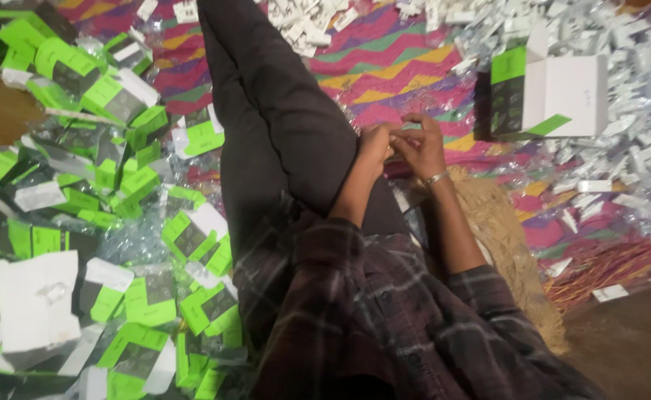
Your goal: The person sits on a floor mat and assembles small white plastic electrical switch and socket parts, fitting small screws or pins into the components by hand one at a time and placing finished pieces aside. Boxes of parts and packaging surround them on the mat.
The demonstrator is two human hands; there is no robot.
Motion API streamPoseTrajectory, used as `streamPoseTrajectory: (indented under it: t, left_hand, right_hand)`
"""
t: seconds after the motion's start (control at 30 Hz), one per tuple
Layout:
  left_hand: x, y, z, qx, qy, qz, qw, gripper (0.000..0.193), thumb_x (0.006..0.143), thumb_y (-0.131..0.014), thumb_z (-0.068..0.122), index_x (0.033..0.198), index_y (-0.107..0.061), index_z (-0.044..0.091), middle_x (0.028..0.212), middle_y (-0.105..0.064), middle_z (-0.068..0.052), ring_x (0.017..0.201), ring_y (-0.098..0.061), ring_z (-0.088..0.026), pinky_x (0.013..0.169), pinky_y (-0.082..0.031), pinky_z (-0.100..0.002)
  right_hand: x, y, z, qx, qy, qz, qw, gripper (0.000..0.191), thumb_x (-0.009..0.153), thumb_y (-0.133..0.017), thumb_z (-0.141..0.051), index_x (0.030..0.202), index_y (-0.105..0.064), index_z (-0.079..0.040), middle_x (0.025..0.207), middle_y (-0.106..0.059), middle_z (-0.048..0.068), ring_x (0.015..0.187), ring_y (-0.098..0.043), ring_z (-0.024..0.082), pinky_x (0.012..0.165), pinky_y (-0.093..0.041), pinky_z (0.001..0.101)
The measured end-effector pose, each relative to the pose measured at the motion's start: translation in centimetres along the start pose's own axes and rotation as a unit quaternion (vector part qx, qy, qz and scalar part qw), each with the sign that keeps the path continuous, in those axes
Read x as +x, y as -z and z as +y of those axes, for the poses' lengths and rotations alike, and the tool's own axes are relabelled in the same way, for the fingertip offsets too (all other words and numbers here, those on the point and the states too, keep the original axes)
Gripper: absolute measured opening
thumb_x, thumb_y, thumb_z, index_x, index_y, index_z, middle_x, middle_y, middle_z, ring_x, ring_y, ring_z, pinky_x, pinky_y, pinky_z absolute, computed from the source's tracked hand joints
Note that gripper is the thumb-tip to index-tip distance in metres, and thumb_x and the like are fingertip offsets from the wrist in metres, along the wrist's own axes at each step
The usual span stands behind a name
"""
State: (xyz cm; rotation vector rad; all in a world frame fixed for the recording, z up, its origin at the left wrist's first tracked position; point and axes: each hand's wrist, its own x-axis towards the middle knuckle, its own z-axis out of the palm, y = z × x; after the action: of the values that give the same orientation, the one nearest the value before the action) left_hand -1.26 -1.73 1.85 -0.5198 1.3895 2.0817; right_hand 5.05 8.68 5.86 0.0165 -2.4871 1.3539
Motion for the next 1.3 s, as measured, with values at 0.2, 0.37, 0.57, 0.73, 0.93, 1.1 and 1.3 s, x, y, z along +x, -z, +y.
streamPoseTrajectory:
  t: [0.2,0.37,0.57,0.73,0.93,1.1,1.3]
  left_hand:
    - [-0.7,-0.3,0.1,0.002,-0.026,-0.026,0.999,0.011,0.087,-0.062,0.007,0.092,-0.070,0.004,0.081,-0.065,-0.005,0.068,-0.061,-0.014,0.054,-0.045,-0.029]
    - [-1.0,-0.2,0.4,-0.044,-0.017,-0.043,0.998,0.015,0.090,-0.058,0.010,0.090,-0.070,0.002,0.079,-0.068,-0.006,0.067,-0.064,-0.017,0.056,-0.048,-0.030]
    - [-2.1,-0.4,1.4,-0.022,-0.020,-0.041,0.999,0.011,0.093,-0.059,0.012,0.093,-0.066,0.004,0.081,-0.065,-0.003,0.068,-0.063,-0.012,0.055,-0.049,-0.027]
    - [-3.2,-0.5,2.2,-0.026,-0.006,-0.037,0.999,0.016,0.094,-0.057,0.013,0.096,-0.071,0.005,0.082,-0.067,-0.003,0.064,-0.060,-0.011,0.050,-0.041,-0.024]
    - [-3.1,-0.7,1.8,-0.005,-0.027,-0.078,0.997,0.016,0.099,-0.062,0.016,0.095,-0.068,0.002,0.079,-0.066,-0.005,0.062,-0.060,-0.013,0.052,-0.045,-0.027]
    - [-3.3,-0.6,1.8,0.044,-0.047,-0.111,0.992,0.018,0.101,-0.065,0.017,0.093,-0.068,0.001,0.075,-0.066,-0.005,0.059,-0.058,-0.011,0.052,-0.044,-0.025]
    - [-3.6,-0.4,2.2,0.029,-0.040,-0.096,0.994,0.016,0.097,-0.070,0.017,0.090,-0.069,0.003,0.071,-0.063,0.000,0.056,-0.054,-0.008,0.048,-0.039,-0.024]
  right_hand:
    - [0.3,0.1,-0.7,-0.008,0.029,0.036,0.999,0.019,0.092,-0.075,-0.014,0.105,-0.071,0.000,0.122,-0.065,0.017,0.118,-0.061,0.035,0.102,-0.048,0.0436]
    - [0.1,0.7,-2.0,-0.074,0.021,-0.006,0.997,0.018,0.081,-0.077,-0.016,0.093,-0.072,-0.004,0.119,-0.068,0.014,0.110,-0.062,0.034,0.090,-0.051,0.0424]
    - [0.5,0.2,-2.3,-0.032,0.074,0.056,0.995,0.010,0.087,-0.074,-0.011,0.092,-0.069,-0.004,0.117,-0.067,0.013,0.109,-0.063,0.034,0.095,-0.049,0.0445]
    - [0.4,0.0,-2.4,-0.069,0.095,0.030,0.993,0.011,0.082,-0.072,-0.009,0.091,-0.069,-0.003,0.114,-0.068,0.012,0.106,-0.063,0.033,0.092,-0.049,0.0426]
    - [0.7,0.3,-2.5,0.002,0.047,0.147,0.988,0.012,0.099,-0.065,-0.011,0.099,-0.066,0.001,0.108,-0.066,0.013,0.105,-0.063,0.026,0.093,-0.050,0.0398]
    - [0.4,0.3,-2.3,0.157,-0.194,0.079,0.965,0.024,0.101,-0.066,-0.021,0.107,-0.072,0.002,0.093,-0.071,0.012,0.078,-0.062,0.016,0.069,-0.052,0.0337]
    - [-0.2,0.9,-1.5,0.152,-0.066,0.062,0.984,0.020,0.097,-0.070,-0.012,0.109,-0.077,0.002,0.110,-0.075,0.009,0.095,-0.068,0.014,0.078,-0.054,0.0271]
